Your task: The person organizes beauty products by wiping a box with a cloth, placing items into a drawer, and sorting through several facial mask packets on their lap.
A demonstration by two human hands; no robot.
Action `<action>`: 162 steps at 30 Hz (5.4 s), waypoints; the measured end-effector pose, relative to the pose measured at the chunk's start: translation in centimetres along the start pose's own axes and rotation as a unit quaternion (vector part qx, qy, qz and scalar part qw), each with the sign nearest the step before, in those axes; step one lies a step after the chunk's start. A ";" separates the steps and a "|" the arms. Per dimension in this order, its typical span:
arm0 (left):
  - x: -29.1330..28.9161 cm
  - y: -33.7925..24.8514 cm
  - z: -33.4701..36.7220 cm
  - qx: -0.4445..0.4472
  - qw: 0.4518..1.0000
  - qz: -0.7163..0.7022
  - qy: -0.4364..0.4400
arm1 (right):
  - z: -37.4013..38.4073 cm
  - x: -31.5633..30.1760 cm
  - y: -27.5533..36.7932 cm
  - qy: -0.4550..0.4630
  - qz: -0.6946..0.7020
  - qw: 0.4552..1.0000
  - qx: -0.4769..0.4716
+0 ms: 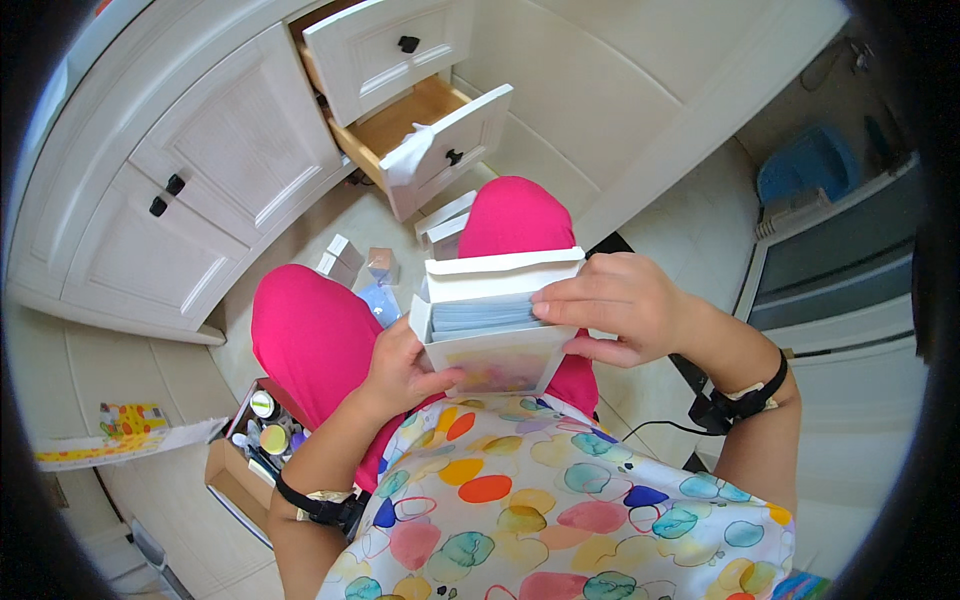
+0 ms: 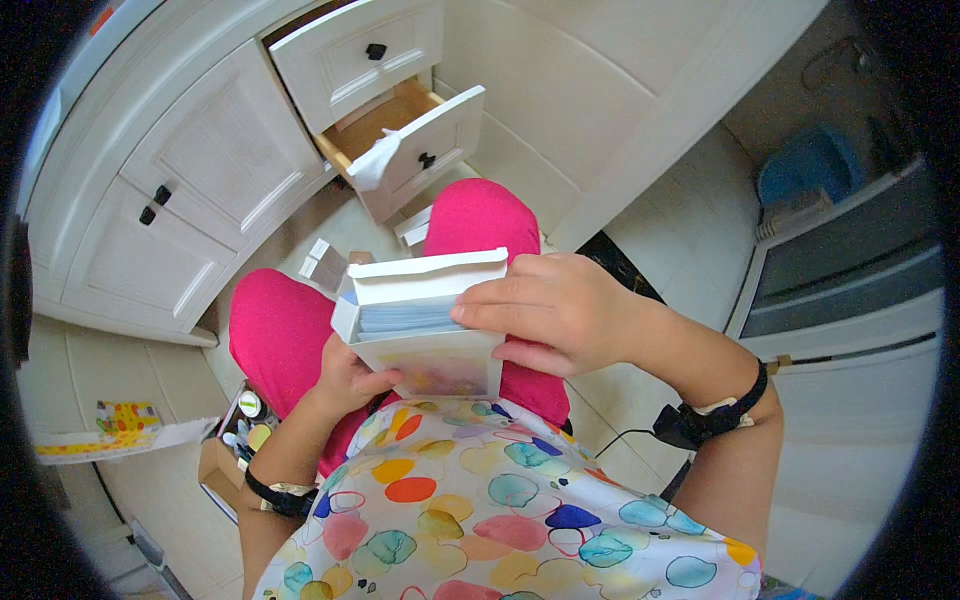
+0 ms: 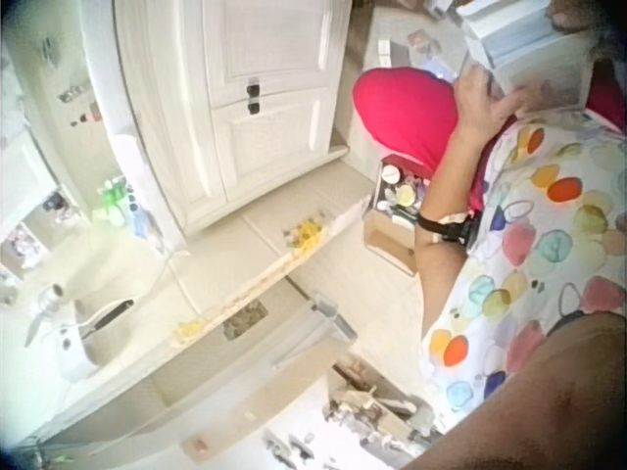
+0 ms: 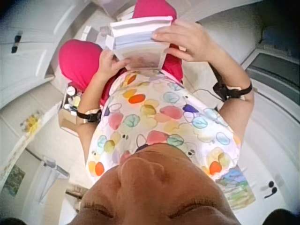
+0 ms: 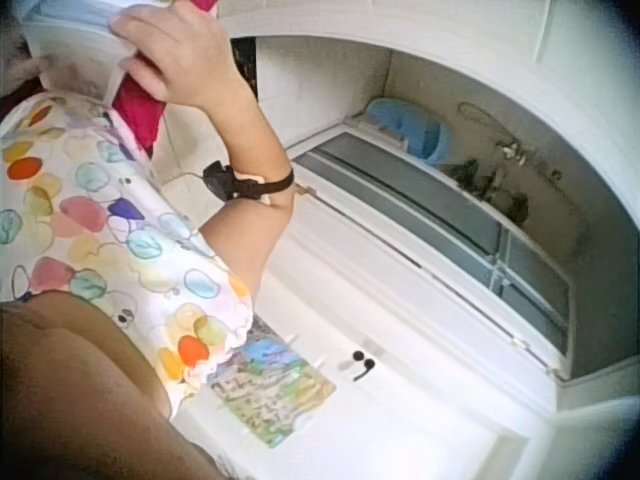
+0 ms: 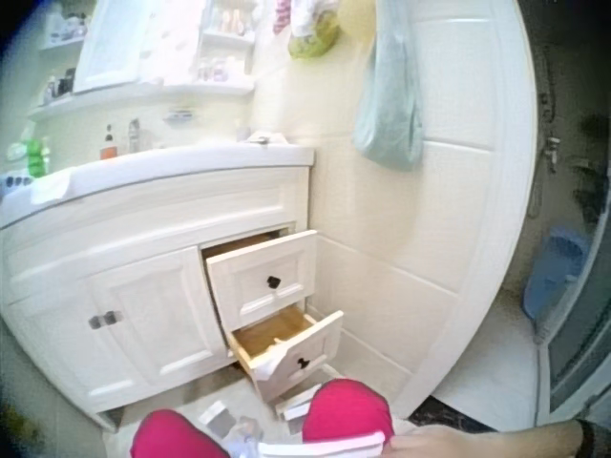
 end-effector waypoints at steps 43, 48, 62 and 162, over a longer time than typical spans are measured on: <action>-1.8 -4.0 11.4 0.016 0.961 -0.176 -0.215 | -4.5 6.6 0.9 -0.206 0.173 0.945 0.185; -1.5 -5.0 12.1 0.062 0.948 -0.218 -0.222 | -4.4 6.5 0.8 -0.208 0.174 0.943 0.192; 1.0 -4.6 11.4 -0.020 0.896 -0.360 -0.261 | -4.5 6.8 0.8 -0.202 0.171 0.936 0.233; -0.5 -3.7 9.3 -0.049 0.938 -0.279 -0.201 | -2.5 3.3 -0.8 -0.057 0.331 0.889 0.311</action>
Point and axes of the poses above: each hand's wrist, its own z-axis towards the middle knuckle, its own x-axis out of the palm, y = z × x, the point moved 2 cm from there along z, towards the middle knuckle, and after that the axes turned 10 degrees about -z, right-handed, at the moved point
